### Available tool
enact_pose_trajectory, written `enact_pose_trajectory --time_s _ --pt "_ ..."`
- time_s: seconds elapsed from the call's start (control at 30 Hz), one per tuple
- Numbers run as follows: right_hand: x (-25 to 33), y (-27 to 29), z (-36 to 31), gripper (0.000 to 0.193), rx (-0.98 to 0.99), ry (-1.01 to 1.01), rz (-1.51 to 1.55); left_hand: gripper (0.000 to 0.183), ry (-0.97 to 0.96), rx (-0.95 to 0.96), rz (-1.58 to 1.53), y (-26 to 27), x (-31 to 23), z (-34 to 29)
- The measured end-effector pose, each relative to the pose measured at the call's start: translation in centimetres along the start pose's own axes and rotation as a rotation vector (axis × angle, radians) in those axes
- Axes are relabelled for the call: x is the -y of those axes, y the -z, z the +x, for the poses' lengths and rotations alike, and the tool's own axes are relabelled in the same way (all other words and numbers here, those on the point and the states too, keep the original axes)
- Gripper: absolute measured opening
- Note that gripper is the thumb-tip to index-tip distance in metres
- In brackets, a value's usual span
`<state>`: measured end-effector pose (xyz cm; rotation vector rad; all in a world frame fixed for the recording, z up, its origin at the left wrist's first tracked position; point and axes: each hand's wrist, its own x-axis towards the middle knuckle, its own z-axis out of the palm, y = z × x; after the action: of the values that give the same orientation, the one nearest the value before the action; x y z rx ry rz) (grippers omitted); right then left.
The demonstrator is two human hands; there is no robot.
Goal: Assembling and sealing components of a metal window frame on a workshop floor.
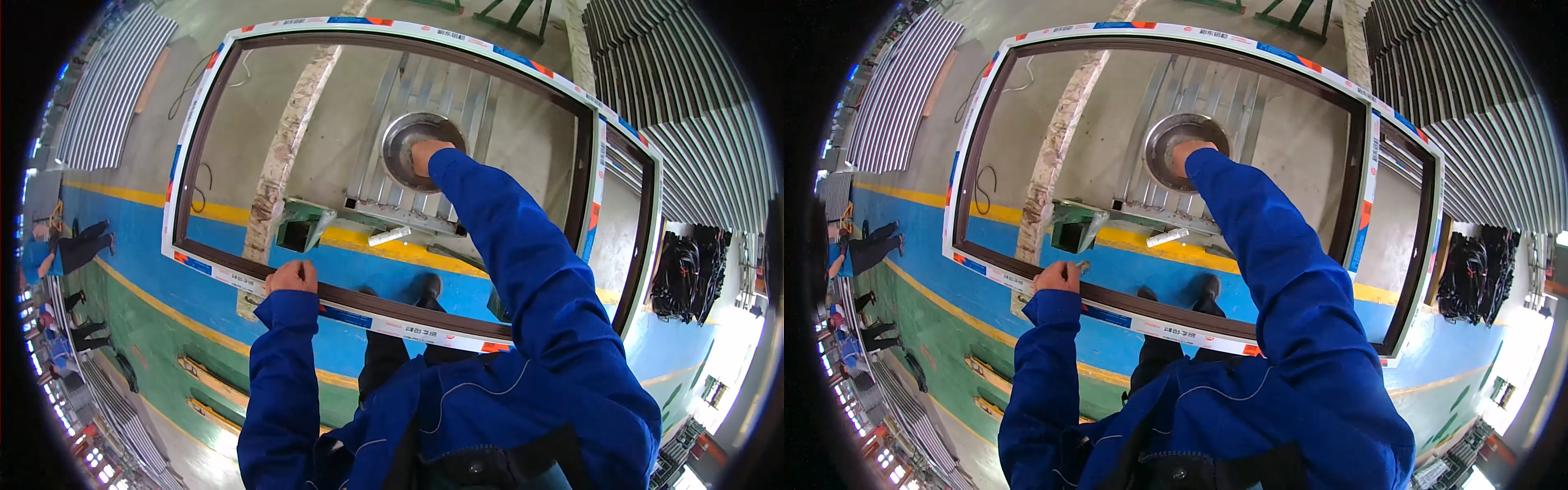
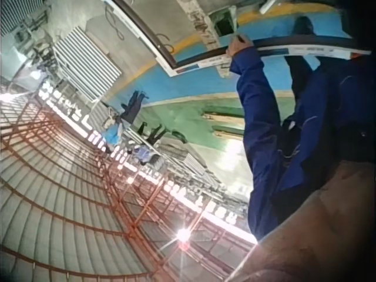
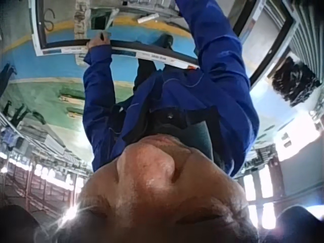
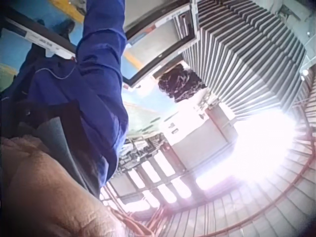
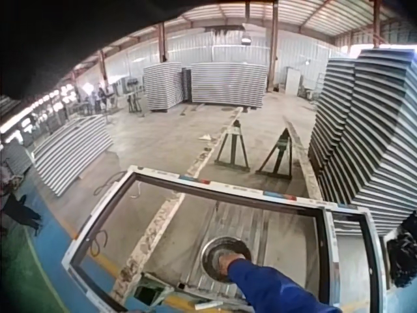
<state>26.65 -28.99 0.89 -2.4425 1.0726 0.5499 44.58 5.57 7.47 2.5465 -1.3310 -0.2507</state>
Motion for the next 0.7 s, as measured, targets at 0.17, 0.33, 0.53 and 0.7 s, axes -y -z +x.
enact_pose_trajectory --time_s 0.17,0.33,0.53,0.7 --pt "0.7 1.3 -1.0 0.032 0.026 0.058 0.066 0.028 -0.041 0.027 0.019 -0.4 0.0 0.6" --pt "1.0 1.8 -3.0 0.052 -0.242 0.043 0.162 0.027 -0.070 0.054 0.092 -0.5 1.9 0.1" --pt "-7.7 4.1 -11.3 0.082 -0.301 -0.358 0.290 0.031 -0.051 0.094 0.034 -0.4 1.1 0.7" --pt "-16.1 4.8 -15.2 0.097 -0.416 -0.713 0.369 0.033 -0.036 0.090 0.062 -0.9 1.2 0.7"
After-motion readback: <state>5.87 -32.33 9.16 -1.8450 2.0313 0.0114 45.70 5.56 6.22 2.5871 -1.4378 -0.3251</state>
